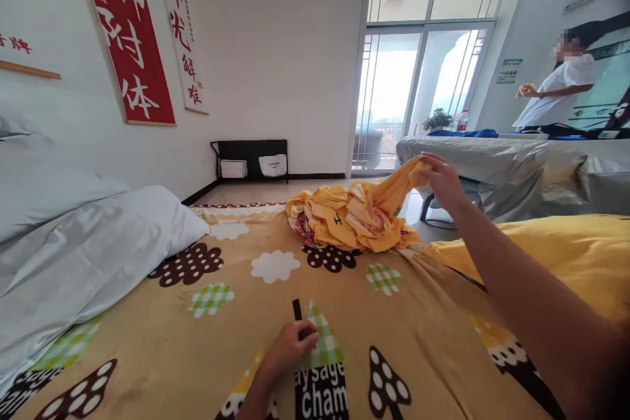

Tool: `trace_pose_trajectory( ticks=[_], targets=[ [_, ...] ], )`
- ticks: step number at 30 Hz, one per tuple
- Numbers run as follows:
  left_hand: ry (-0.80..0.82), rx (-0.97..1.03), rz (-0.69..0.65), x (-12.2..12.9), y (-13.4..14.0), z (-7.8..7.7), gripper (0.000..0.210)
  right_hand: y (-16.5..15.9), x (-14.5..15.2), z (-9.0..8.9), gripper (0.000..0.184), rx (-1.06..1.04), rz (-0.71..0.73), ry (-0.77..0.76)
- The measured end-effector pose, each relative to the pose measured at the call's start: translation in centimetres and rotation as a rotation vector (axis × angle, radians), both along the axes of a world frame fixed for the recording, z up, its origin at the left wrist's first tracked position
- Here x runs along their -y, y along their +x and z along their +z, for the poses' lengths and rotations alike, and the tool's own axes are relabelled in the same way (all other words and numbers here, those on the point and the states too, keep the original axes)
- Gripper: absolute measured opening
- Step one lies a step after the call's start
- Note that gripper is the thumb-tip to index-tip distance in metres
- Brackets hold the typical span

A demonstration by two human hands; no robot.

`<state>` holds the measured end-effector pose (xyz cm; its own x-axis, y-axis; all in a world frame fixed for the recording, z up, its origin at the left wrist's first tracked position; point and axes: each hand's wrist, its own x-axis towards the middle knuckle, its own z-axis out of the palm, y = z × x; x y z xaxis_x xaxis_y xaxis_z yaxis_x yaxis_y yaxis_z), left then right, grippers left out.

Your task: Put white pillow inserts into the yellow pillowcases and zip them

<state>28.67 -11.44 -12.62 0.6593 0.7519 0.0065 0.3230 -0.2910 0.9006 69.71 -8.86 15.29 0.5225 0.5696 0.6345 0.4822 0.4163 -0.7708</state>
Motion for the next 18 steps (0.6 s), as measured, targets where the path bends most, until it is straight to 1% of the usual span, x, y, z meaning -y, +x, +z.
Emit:
trace_pose_trajectory(
  ticks=[3, 6, 8, 10, 12, 14, 16, 18],
  targets=[
    [0.0, 0.029, -0.006, 0.0, -0.2, -0.2, 0.042, -1.4, 3.4, 4.0, 0.03, 0.069, 0.056, 0.159],
    [0.011, 0.058, -0.008, -0.1, -0.3, -0.4, 0.043, -3.6, 7.2, 7.2, 0.032, 0.139, 0.12, 0.292],
    [0.019, 0.078, -0.002, -0.2, -0.3, -0.4, 0.045, -5.2, 9.8, 9.0, 0.034, 0.176, 0.173, 0.362],
    [0.025, 0.108, 0.012, 0.0, -0.1, -0.1, 0.05, -7.0, 12.2, 10.2, 0.034, 0.204, 0.245, 0.403],
    [0.021, 0.138, -0.001, 1.0, 0.6, 0.6, 0.06, -9.1, 13.9, 10.6, 0.034, 0.225, 0.321, 0.376],
    [0.013, 0.196, -0.065, 3.4, 2.0, 1.6, 0.075, -11.8, 14.9, 10.1, 0.035, 0.242, 0.412, 0.27],
    [0.018, 0.31, -0.152, 7.1, 4.0, 2.8, 0.098, -14.9, 15.2, 9.1, 0.039, 0.262, 0.514, 0.134],
    [0.027, 0.457, -0.197, 11.2, 6.2, 4.0, 0.123, -17.8, 15.1, 8.1, 0.045, 0.287, 0.614, 0.033]
  ],
)
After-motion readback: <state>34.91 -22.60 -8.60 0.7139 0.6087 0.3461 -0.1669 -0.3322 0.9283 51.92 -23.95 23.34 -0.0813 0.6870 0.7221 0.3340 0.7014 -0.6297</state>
